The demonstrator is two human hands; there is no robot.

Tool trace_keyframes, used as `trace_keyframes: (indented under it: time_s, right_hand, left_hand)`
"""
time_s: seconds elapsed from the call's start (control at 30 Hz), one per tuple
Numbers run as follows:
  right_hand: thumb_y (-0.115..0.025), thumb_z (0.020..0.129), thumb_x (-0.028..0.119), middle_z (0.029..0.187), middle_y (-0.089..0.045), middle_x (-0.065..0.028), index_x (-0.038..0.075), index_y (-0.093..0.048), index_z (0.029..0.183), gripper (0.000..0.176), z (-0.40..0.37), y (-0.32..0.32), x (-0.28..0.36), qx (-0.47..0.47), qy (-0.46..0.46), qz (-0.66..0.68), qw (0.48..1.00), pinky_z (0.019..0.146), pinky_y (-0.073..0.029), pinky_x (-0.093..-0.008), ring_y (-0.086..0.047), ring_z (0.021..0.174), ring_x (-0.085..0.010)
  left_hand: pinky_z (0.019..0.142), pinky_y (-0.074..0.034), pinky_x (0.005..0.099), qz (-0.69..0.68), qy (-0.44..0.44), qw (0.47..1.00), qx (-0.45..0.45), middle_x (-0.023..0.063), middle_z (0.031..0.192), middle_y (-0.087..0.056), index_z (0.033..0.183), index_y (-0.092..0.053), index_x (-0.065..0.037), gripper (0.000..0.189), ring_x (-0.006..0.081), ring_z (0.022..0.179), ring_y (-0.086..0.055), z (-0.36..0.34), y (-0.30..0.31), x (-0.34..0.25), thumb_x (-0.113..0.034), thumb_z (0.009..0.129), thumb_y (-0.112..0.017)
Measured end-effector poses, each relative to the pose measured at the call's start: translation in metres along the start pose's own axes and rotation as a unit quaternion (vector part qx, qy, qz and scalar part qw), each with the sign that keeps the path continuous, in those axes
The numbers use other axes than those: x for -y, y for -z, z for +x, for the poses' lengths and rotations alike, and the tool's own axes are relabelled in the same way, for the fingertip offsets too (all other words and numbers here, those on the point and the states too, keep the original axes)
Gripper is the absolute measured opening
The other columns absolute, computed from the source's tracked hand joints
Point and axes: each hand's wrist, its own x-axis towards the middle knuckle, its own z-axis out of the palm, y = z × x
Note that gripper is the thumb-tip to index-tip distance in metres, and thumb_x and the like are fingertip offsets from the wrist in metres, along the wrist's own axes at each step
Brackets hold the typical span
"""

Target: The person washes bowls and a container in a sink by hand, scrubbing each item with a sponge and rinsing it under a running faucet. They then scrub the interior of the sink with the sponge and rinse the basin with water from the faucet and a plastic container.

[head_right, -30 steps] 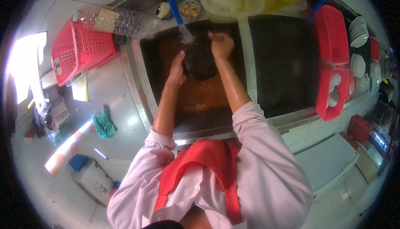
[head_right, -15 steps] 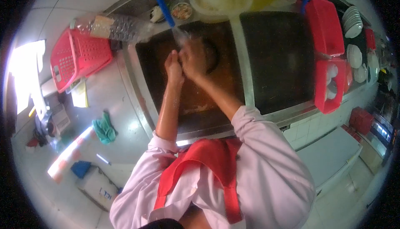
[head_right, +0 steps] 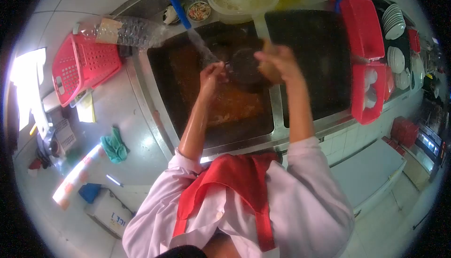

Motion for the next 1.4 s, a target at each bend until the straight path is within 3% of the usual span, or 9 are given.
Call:
trace_keyframes:
  time_s: [0.2, 0.4, 0.53, 0.6, 0.73, 1.03, 1.17, 1.27, 1.4]
  right_hand:
    - [-0.081, 0.066, 0.016, 0.090, -0.068, -0.0100, -0.005, -0.063, 0.103, 0.046, -0.007, 0.076, 0.036, -0.202, 0.125, -0.157, 0.959, 0.071, -0.052, -0.0330, -0.065, 0.076, -0.0211]
    - [-0.074, 0.069, 0.010, 0.090, -0.068, -0.0130, -0.006, -0.064, 0.091, 0.029, 0.050, 0.054, 0.002, -0.300, 0.124, -0.463, 0.825, 0.071, -0.052, -0.0304, -0.066, 0.083, -0.0193]
    - [-0.069, 0.071, 0.004, 0.093, -0.067, -0.0152, -0.004, -0.062, 0.090, 0.022, 0.044, 0.030, 0.022, -0.262, 0.175, -0.465, 0.827, 0.076, -0.052, -0.0314, -0.066, 0.090, -0.0184]
    - [-0.072, 0.071, 0.014, 0.096, -0.065, -0.0127, 0.001, -0.057, 0.106, 0.040, 0.047, 0.029, 0.042, -0.289, 0.357, -0.092, 0.883, 0.085, -0.048, -0.0384, -0.063, 0.091, -0.0239]
    - [-0.071, 0.074, 0.022, 0.102, -0.067, -0.0111, 0.008, -0.057, 0.114, 0.045, 0.047, -0.009, 0.139, -0.125, 0.455, -0.293, 0.831, 0.089, -0.047, -0.0384, -0.063, 0.098, -0.0256]
    - [-0.058, 0.086, 0.036, 0.101, -0.068, -0.0154, 0.006, -0.062, 0.116, 0.043, 0.239, -0.076, 0.105, 0.142, 0.156, -0.715, 0.666, 0.073, -0.050, -0.0393, -0.064, 0.082, -0.0309]
    - [-0.054, 0.091, 0.030, 0.087, -0.069, -0.0100, 0.006, -0.062, 0.116, 0.035, 0.170, -0.091, 0.153, 0.170, 0.079, -0.785, 0.590, 0.058, -0.049, -0.0359, -0.062, 0.066, -0.0227]
    - [-0.054, 0.093, 0.025, 0.071, -0.065, -0.0045, 0.007, -0.064, 0.115, 0.030, 0.106, -0.086, 0.163, 0.026, 0.225, -0.418, 0.880, 0.048, -0.045, -0.0299, -0.057, 0.055, -0.0128]
    - [-0.058, 0.093, 0.027, 0.069, -0.061, -0.0017, 0.008, -0.065, 0.114, 0.029, 0.018, -0.115, 0.127, -0.061, 0.440, -0.288, 0.848, 0.050, -0.046, -0.0243, -0.055, 0.055, -0.0063]
  left_hand:
    - [0.078, -0.051, 0.0431, 0.510, -0.153, 0.755, -0.382, 0.0199, 0.089, -0.068, 0.097, -0.064, 0.001, 0.045, 0.0406, 0.091, -0.064, 0.098, 0.099, 0.140, -0.032, 0.070, -0.077]
    - [0.078, -0.052, 0.0463, 0.549, -0.011, 0.793, -0.262, 0.0270, 0.095, -0.066, 0.102, -0.066, 0.004, 0.050, 0.0398, 0.093, -0.064, 0.080, 0.092, 0.091, -0.037, 0.074, -0.073]
    - [0.077, -0.053, 0.0451, 0.508, -0.007, 0.829, -0.232, 0.0254, 0.095, -0.066, 0.100, -0.067, 0.003, 0.048, 0.0385, 0.094, -0.065, 0.103, 0.130, 0.126, -0.037, 0.075, -0.073]
    - [0.069, -0.052, 0.0435, 0.550, -0.182, 0.759, -0.297, 0.0226, 0.081, -0.066, 0.084, -0.067, 0.001, 0.032, 0.0383, 0.081, -0.066, 0.073, 0.105, 0.104, -0.030, 0.076, -0.072]
    - [0.060, -0.049, 0.0435, 0.425, -0.175, 0.855, -0.242, 0.0207, 0.063, -0.060, 0.066, -0.060, 0.001, 0.027, 0.0364, 0.064, -0.063, 0.037, 0.077, 0.054, -0.022, 0.072, -0.073]
    - [0.062, -0.049, 0.0390, 0.384, -0.248, 0.832, -0.315, 0.0112, 0.074, -0.064, 0.088, -0.057, 0.000, 0.028, 0.0271, 0.068, -0.063, 0.009, 0.053, -0.009, -0.013, 0.065, -0.067]
    - [0.065, -0.050, 0.0395, 0.045, 0.029, 0.992, -0.113, 0.0058, 0.101, -0.061, 0.118, -0.050, -0.004, 0.054, 0.0235, 0.088, -0.060, 0.052, 0.083, 0.015, -0.005, 0.065, -0.056]
    - [0.066, -0.050, 0.0387, -0.024, 0.038, 0.996, -0.074, 0.0062, 0.107, -0.057, 0.131, -0.044, -0.009, 0.066, 0.0225, 0.092, -0.058, 0.052, 0.071, 0.013, -0.002, 0.066, -0.052]
    - [0.071, -0.050, 0.0339, -0.124, -0.047, 0.991, -0.020, 0.0077, 0.111, -0.053, 0.136, -0.040, -0.013, 0.070, 0.0212, 0.093, -0.056, 0.031, 0.040, -0.012, 0.005, 0.068, -0.047]
